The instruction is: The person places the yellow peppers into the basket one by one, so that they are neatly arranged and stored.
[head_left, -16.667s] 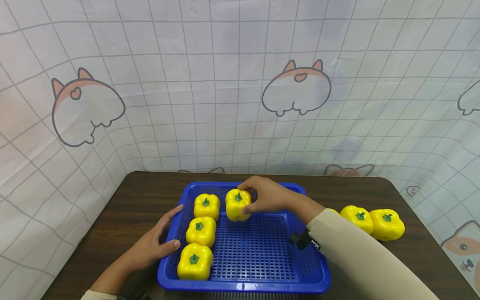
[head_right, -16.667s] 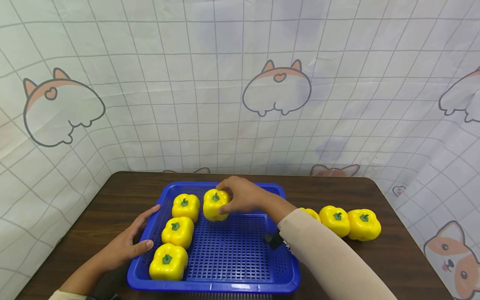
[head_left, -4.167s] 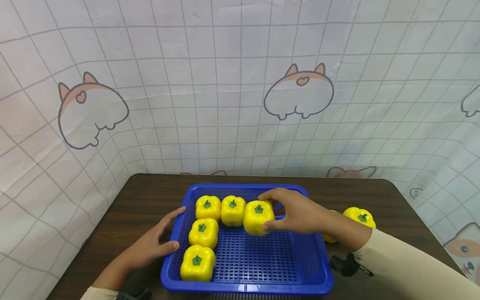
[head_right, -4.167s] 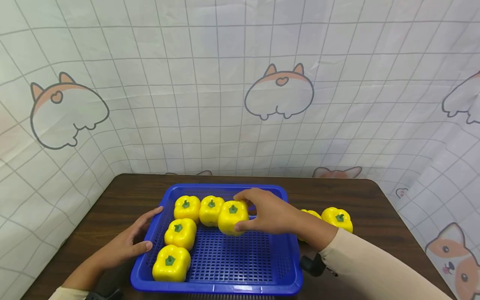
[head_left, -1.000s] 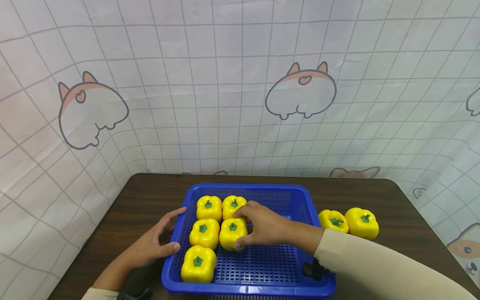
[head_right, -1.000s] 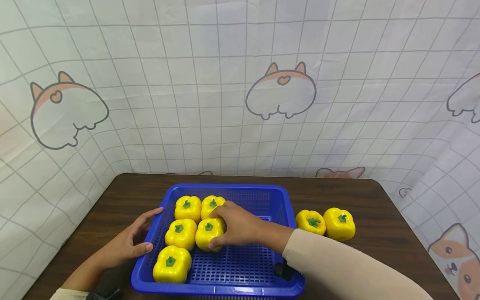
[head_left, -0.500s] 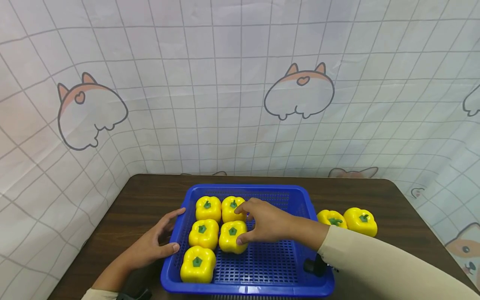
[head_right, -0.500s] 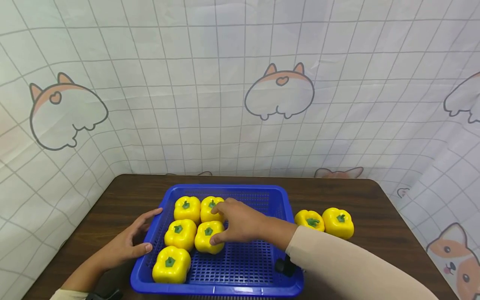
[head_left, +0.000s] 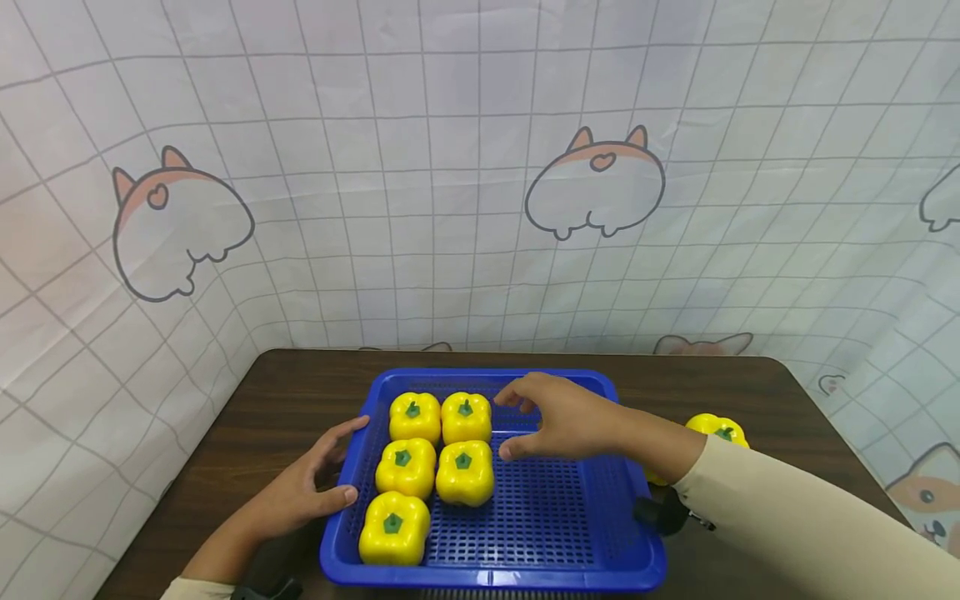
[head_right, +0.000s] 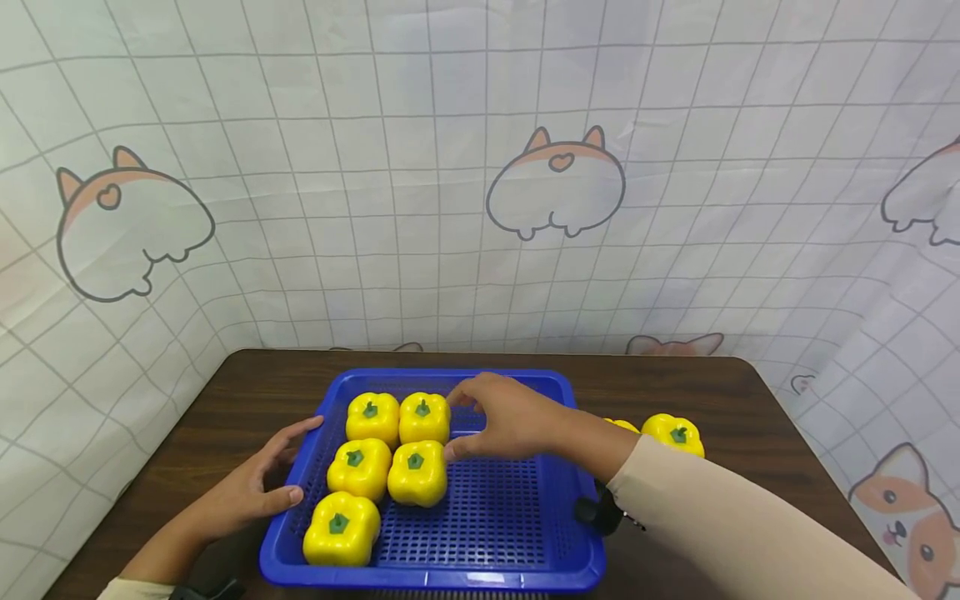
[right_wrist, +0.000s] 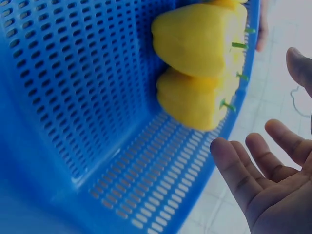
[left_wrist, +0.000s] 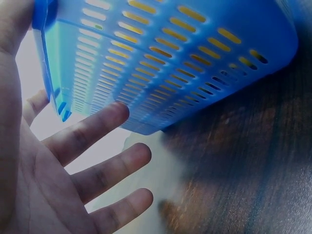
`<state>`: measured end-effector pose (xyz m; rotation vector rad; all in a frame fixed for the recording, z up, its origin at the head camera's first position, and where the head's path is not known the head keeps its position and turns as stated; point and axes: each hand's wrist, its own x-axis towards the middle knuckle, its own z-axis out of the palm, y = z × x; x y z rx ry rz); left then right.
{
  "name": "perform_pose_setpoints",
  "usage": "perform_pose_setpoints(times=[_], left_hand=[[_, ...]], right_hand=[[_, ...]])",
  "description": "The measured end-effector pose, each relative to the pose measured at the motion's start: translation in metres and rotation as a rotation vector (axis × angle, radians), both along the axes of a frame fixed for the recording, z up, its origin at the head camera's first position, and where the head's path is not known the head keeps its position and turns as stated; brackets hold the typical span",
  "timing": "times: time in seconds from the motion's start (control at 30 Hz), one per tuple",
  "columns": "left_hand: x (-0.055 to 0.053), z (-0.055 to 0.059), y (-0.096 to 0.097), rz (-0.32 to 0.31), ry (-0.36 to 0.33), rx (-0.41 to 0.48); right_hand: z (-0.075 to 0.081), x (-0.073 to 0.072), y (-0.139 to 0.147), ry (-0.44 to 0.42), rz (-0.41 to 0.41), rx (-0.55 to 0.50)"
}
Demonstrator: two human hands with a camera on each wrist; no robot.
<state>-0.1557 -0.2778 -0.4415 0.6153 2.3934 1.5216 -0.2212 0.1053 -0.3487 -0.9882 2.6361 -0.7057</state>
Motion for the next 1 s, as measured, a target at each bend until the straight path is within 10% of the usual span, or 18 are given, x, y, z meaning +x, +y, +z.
perform_pose_setpoints(times=[1.0], left_hand=[[0.000, -0.003, -0.001, 0.014, -0.007, 0.003]], right_hand=[[-0.007, 0.000, 0.118, 0.022, -0.127, -0.090]])
